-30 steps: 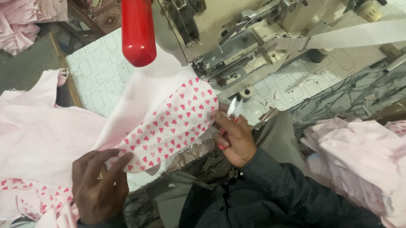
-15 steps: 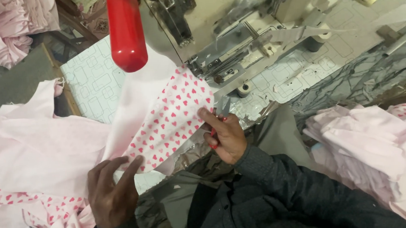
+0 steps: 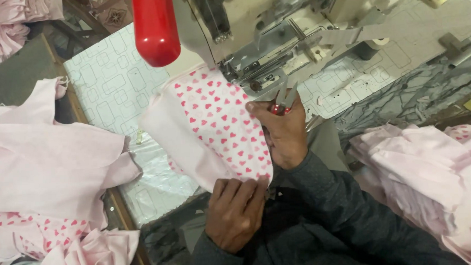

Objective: Trimming excess threads and fabric from pink baby garments using small snips at a sewing workstation.

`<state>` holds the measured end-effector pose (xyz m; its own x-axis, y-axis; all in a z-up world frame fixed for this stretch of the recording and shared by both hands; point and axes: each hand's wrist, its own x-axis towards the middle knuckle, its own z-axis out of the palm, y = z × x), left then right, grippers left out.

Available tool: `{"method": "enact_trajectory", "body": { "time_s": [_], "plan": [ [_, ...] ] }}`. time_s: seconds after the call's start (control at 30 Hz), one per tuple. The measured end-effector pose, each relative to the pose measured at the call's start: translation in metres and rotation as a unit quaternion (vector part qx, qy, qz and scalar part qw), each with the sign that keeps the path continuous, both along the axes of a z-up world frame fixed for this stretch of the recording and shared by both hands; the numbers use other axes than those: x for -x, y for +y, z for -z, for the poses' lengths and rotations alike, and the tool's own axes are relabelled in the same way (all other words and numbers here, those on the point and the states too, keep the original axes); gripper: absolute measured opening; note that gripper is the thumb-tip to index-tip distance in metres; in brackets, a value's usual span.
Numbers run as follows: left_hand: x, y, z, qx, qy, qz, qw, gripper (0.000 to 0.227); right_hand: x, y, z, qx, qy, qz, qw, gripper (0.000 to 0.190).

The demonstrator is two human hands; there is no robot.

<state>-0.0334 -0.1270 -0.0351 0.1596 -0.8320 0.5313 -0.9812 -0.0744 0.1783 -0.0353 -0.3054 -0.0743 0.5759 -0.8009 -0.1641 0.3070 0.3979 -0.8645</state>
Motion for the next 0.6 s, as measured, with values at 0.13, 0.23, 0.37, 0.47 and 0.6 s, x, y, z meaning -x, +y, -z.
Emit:
{"method": "enact_trajectory", "body": {
  "time_s": [0.13,0.23,0.37,0.47,0.6],
  "plan": [
    [-0.006,-0.022,0.006,0.043,-0.023,-0.017,0.999,0.017,0.0,-0.007,0.01,-0.018,-0.048,-0.013,0.999,0.053],
    [-0.016,-0.031,0.01,0.046,-0.041,-0.029,0.998,0.016,0.006,-0.008,0.001,0.014,-0.032,-0.038,0.999,0.049],
    [-0.033,-0.048,0.015,0.113,-0.076,-0.049,0.989,0.012,0.006,-0.011,0.021,0.137,-0.015,-0.017,0.99,0.058],
    [-0.046,-0.055,0.016,0.122,-0.079,-0.07,0.987,0.014,0.008,-0.013,0.015,0.191,0.03,-0.006,0.981,0.052],
    [-0.052,-0.056,0.0,0.165,-0.1,-0.107,0.975,0.013,0.002,-0.016,0.001,0.341,0.095,0.037,0.935,0.052]
  ]
}}
